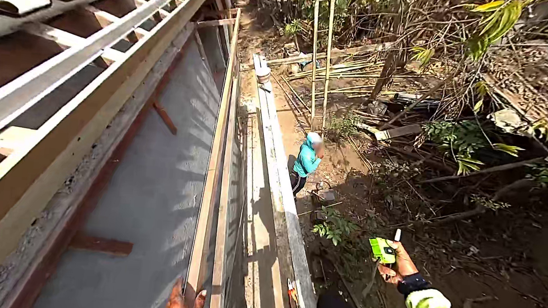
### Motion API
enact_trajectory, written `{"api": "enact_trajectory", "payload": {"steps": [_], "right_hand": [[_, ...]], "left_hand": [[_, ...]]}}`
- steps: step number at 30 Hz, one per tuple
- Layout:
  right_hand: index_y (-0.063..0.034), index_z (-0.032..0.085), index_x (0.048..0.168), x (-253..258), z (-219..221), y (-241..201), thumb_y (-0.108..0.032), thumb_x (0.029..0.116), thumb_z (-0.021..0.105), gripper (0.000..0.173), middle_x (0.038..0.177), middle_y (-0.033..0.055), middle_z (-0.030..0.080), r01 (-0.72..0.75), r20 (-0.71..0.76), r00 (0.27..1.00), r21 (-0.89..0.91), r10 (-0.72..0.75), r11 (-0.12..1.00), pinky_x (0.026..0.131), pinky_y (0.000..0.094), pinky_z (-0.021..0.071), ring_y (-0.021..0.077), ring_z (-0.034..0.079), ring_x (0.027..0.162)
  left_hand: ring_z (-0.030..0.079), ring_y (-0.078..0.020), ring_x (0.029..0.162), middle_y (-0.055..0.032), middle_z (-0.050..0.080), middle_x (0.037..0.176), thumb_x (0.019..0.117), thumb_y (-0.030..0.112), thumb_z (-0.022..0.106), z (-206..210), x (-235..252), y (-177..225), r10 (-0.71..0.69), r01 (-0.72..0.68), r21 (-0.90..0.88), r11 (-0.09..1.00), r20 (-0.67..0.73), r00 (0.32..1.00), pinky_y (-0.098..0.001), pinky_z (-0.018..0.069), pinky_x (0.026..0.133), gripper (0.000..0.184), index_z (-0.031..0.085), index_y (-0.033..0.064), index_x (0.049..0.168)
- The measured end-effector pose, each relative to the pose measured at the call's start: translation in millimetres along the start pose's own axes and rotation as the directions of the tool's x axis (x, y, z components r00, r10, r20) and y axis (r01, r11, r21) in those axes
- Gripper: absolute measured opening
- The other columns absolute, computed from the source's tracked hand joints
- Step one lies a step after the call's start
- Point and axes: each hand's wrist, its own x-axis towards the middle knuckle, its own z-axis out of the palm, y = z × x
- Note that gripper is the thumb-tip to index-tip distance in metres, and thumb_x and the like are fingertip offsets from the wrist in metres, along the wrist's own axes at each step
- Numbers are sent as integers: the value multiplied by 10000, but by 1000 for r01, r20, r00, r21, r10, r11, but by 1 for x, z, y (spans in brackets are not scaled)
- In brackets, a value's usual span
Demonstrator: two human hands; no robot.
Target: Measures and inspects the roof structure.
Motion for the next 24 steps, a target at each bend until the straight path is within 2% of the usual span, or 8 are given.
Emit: {"api": "enact_trajectory", "payload": {"steps": [2, 5, 8, 11, 14, 17, 21, 24], "right_hand": [[-163, 594, 965, 22, 18, -11, -463, 1043, 343, 398, 596, 15, 589, 15, -65, 998, -36, -17, 999, 287, 221, 357, 69, 461, 342], [-161, 566, 963, 61, 55, -31, -437, 1052, 388, 341, 593, 3, 545, 42, -150, 987, -95, -56, 995, 303, 213, 329, 65, 433, 355], [-128, 578, 1021, 97, 82, -46, -418, 1057, 437, 325, 658, 36, 572, 38, -243, 965, -231, -96, 972, 340, 233, 354, 98, 472, 403], [-120, 597, 1005, 137, 106, -59, -472, 1060, 459, 382, 650, 27, 563, 27, -241, 964, -315, -108, 949, 364, 245, 376, 100, 473, 416], [-134, 591, 994, 181, 124, -73, -477, 1064, 455, 375, 624, 5, 561, 38, -182, 978, -312, -99, 949, 335, 219, 361, 72, 456, 387], [-139, 585, 1064, 224, 157, -85, -398, 1057, 461, 287, 692, 13, 584, -4, -208, 976, -317, -66, 948, 374, 227, 380, 83, 489, 444], [-122, 599, 1038, 283, 170, -94, -390, 990, 594, 273, 728, 18, 576, -52, -318, 948, -246, -30, 968, 410, 229, 380, 80, 472, 481], [-136, 615, 1074, 331, 169, -99, -435, 925, 684, 341, 787, 12, 602, -104, -361, 932, -225, 16, 969, 433, 233, 404, 75, 495, 515]], "left_hand": [[638, -499, 1170, -305, 617, 1334, 934, 382, 733, -2, 21, 21, 1, -1, -2, 1000, -22, 1000, -681, 484, 983, 794, 390, 15, 1549], [646, -489, 1163, -297, 616, 1344, 931, 366, 749, -6, 65, 53, 17, -17, 6, 1000, -55, 998, -677, 495, 968, 794, 388, 42, 1560], [621, -492, 1203, -295, 602, 1365, 947, 380, 725, -14, 103, 86, 24, -23, 13, 1000, -33, 999, -681, 471, 994, 804, 354, 44, 1576], [616, -470, 1210, -291, 613, 1338, 976, 427, 676, -30, 151, 123, 80, -80, -14, 997, -34, 996, -654, 459, 1027, 774, 367, 21, 1559], [615, -488, 1196, -293, 620, 1326, 1015, 425, 624, -47, 217, 162, 142, -145, -62, 988, -49, 989, -666, 446, 1028, 721, 382, -10, 1536], [652, -486, 1110, -279, 650, 1270, 1008, 559, 557, -59, 293, 180, 206, -219, -102, 970, -121, 971, -695, 498, 933, 743, 425, 26, 1509], [561, -525, 1266, -312, 596, 1360, 1017, 483, 595, -66, 404, 261, 224, -225, -70, 972, -17, 974, -721, 398, 1053, 739, 388, -6, 1531], [561, -558, 1232, -345, 587, 1332, 1004, 496, 603, -53, 467, 297, 240, -241, -4, 971, -10, 971, -744, 404, 1017, 778, 337, 10, 1550]]}}
